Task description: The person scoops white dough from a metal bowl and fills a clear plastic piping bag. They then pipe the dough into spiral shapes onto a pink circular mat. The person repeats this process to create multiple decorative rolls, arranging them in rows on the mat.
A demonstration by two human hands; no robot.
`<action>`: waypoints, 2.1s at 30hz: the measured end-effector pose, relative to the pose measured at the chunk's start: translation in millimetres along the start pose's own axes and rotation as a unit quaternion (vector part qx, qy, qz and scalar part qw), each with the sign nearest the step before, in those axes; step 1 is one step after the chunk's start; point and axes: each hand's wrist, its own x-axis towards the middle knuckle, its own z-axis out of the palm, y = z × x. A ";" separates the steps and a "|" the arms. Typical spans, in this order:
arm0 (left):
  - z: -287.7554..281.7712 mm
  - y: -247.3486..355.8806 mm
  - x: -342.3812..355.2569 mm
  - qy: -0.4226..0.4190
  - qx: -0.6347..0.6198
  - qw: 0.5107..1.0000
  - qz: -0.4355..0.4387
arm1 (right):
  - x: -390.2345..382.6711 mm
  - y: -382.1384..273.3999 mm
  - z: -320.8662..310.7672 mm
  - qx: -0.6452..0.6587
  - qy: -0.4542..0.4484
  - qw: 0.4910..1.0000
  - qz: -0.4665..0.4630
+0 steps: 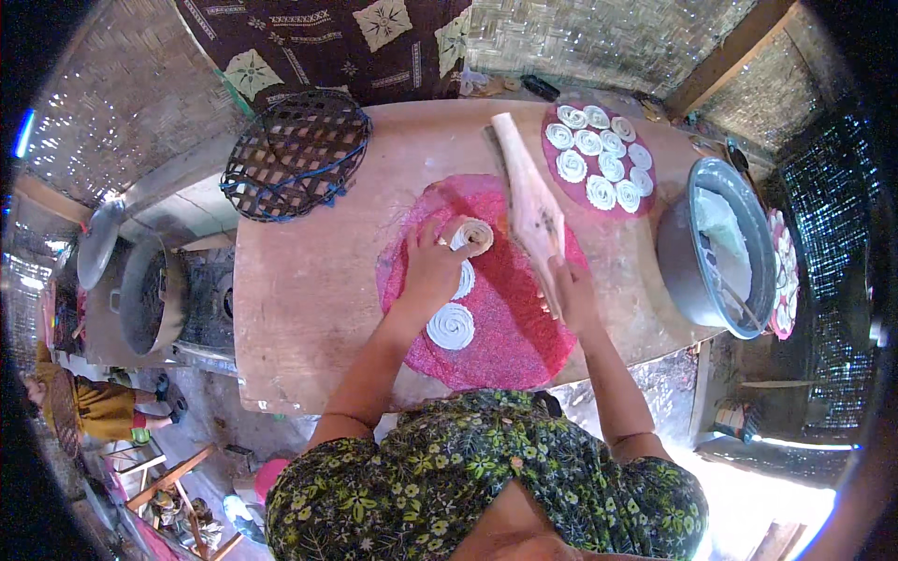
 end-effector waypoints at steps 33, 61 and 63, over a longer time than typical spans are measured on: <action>22.0 36.0 2.7 0.025 -0.991 0.100 -0.089 | -93.3 -12.5 -41.1 -0.021 -0.319 0.905 0.281; -27.8 81.4 -6.1 0.040 -0.980 0.151 -0.121 | -157.9 -26.9 -56.5 -0.093 -0.162 0.968 0.168; -10.1 92.9 8.8 0.029 -0.982 0.140 -0.120 | -152.8 -19.9 -65.4 -0.139 -0.127 0.974 0.129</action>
